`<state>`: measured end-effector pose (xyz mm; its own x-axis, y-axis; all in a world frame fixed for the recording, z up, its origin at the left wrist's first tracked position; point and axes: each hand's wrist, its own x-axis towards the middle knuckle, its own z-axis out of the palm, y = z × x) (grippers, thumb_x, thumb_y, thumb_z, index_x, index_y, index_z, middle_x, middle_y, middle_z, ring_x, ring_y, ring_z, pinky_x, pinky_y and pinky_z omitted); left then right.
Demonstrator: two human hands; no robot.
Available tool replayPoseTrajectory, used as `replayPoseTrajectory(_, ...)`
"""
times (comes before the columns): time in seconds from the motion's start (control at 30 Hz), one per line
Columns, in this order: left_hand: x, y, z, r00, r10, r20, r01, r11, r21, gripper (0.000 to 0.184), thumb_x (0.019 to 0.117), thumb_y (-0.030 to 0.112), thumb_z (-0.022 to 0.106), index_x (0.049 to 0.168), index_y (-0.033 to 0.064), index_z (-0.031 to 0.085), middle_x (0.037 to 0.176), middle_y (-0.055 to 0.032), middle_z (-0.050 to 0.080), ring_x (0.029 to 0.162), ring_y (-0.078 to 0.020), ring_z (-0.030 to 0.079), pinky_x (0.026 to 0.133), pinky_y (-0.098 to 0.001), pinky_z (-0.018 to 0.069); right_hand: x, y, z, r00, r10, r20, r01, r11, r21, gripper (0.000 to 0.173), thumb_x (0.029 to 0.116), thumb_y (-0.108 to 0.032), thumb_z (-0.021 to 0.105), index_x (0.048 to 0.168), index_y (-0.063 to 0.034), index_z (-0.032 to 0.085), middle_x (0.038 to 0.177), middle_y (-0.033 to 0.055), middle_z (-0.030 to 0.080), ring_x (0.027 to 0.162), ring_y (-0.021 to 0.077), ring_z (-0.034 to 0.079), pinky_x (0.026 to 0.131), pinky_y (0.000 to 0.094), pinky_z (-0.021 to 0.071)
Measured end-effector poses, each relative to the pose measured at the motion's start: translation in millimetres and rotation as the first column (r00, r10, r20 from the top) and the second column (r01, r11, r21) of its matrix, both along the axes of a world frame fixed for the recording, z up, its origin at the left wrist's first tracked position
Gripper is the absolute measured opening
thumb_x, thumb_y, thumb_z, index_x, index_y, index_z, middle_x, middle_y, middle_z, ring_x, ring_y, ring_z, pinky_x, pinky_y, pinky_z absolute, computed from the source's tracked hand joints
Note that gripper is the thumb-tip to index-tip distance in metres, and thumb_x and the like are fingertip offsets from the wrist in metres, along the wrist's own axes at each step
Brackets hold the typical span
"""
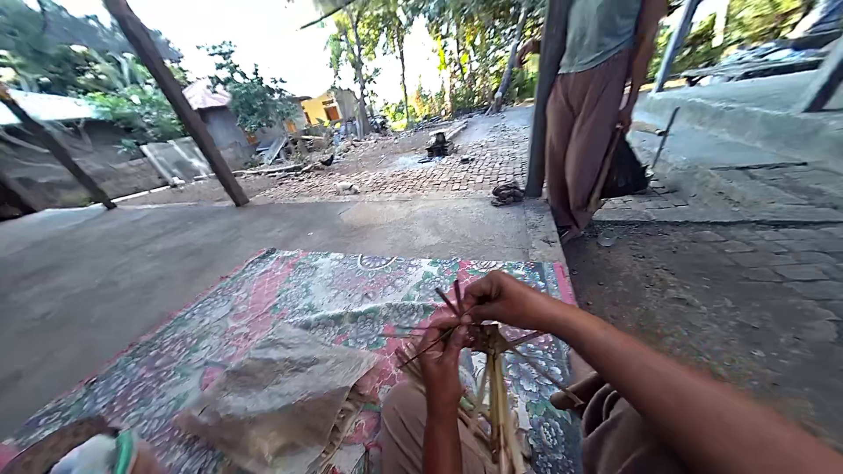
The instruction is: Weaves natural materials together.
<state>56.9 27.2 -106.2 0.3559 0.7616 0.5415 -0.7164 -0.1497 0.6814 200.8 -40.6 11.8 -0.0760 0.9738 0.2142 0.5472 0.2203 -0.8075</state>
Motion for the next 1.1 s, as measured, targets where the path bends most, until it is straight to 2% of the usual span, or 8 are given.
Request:
replayPoseTrajectory(0.13,-12.1,7.9,-5.0,0.996,-0.031,0.084,0.03,1.0,0.004,0.013,0.0918,-0.001,0.069,0.102,0.006,0.073,0.092,-0.003,0.075,0.075,-0.0079,0.071,0.069,-0.0244,0.0613,-11.9,5.9,-0.6,0.995,0.029,-0.097,-0.031,0.999,-0.022,0.013,0.0937,-0.006,0.072,0.083,-0.0005,0.066,0.071,-0.0033,0.061,0.065,0.0012,0.058,0.065,0.0204,0.0514)
replayPoseTrajectory(0.3,-18.2,9.5,-6.8,0.997,-0.045,0.067,0.05,0.995,-0.084,0.012,0.0903,-0.005,0.067,0.098,0.004,0.072,0.084,-0.0038,0.074,0.069,-0.0078,0.07,0.066,-0.0238,0.0607,-16.2,10.8,-0.9,0.994,0.046,-0.096,-0.053,0.996,-0.073,0.014,0.097,-0.005,0.067,0.084,0.0006,0.065,0.072,-0.0019,0.062,0.065,0.0016,0.059,0.065,0.0202,0.0519)
replayPoseTrajectory(0.43,-21.6,8.4,-6.9,0.997,-0.045,0.06,0.053,0.989,-0.139,0.015,0.0895,-0.008,0.065,0.096,0.0027,0.072,0.083,-0.0047,0.074,0.068,-0.0084,0.07,0.066,-0.024,0.061,-19.1,7.4,2.0,0.998,0.021,-0.062,-0.029,0.992,-0.123,0.01,0.0985,-0.005,0.065,0.092,0.0026,0.068,0.078,0.0001,0.065,0.07,0.0017,0.062,0.071,0.0212,0.0552)
replayPoseTrajectory(0.63,-17.5,6.7,-2.6,1.0,0.0,0.01,0.001,0.991,-0.135,0.016,0.0895,-0.011,0.062,0.098,0.0002,0.07,0.081,-0.0041,0.074,0.067,-0.0083,0.07,0.065,-0.0238,0.061,-18.7,8.1,-1.5,0.992,0.019,0.122,-0.019,1.0,-0.002,0.014,0.0974,-0.009,0.064,0.089,0.0015,0.068,0.07,0.0007,0.058,0.062,0.0027,0.049,0.06,0.0232,0.042)
replayPoseTrajectory(0.77,-16.9,6.1,1.7,1.0,-0.001,-0.001,0.0,0.99,-0.143,0.015,0.0892,-0.012,0.063,0.097,-0.0006,0.07,0.082,-0.0049,0.074,0.068,-0.0089,0.07,0.066,-0.0246,0.0615,-17.6,6.9,-0.4,0.988,-0.002,0.151,0.002,1.0,-0.002,0.016,0.0993,-0.01,0.061,0.091,0.0011,0.068,0.071,0.0005,0.056,0.063,0.0029,0.048,0.061,0.0229,0.0408)
replayPoseTrajectory(0.87,-15.1,6.3,1.0,1.0,0.003,-0.001,-0.004,0.991,-0.132,0.015,0.0888,-0.012,0.064,0.096,-0.001,0.07,0.082,-0.0059,0.074,0.067,-0.0094,0.07,0.065,-0.0254,0.0616,-21.9,5.8,1.9,0.973,-0.053,0.223,0.062,0.998,-0.033,0.014,0.0983,-0.009,0.058,0.091,0.0014,0.064,0.072,0.0047,0.054,0.065,0.0102,0.049,0.063,0.0299,0.0408)
replayPoseTrajectory(1.0,-17.2,7.5,-0.4,1.0,0.002,-0.016,-0.004,0.994,-0.105,0.014,0.0893,-0.01,0.064,0.095,-0.0001,0.07,0.081,-0.0041,0.074,0.067,-0.0081,0.07,0.065,-0.0241,0.0613,-18.7,5.5,-2.2,0.982,0.024,0.185,-0.022,1.0,-0.01,0.017,0.1006,-0.011,0.059,0.108,0.0023,0.066,0.076,0.0052,0.058,0.065,0.0083,0.051,0.064,0.027,0.0448)
replayPoseTrajectory(1.1,-17.9,5.8,-0.7,0.999,-0.019,-0.04,0.014,0.994,-0.105,0.014,0.0888,-0.011,0.063,0.095,-0.0006,0.07,0.081,-0.004,0.074,0.067,-0.0085,0.07,0.065,-0.0246,0.0615,-15.1,5.4,-4.9,0.982,0.058,0.178,-0.057,0.998,-0.014,0.018,0.1035,-0.013,0.058,0.101,0.0031,0.065,0.074,0.0039,0.054,0.064,0.0072,0.047,0.062,0.0252,0.0416)
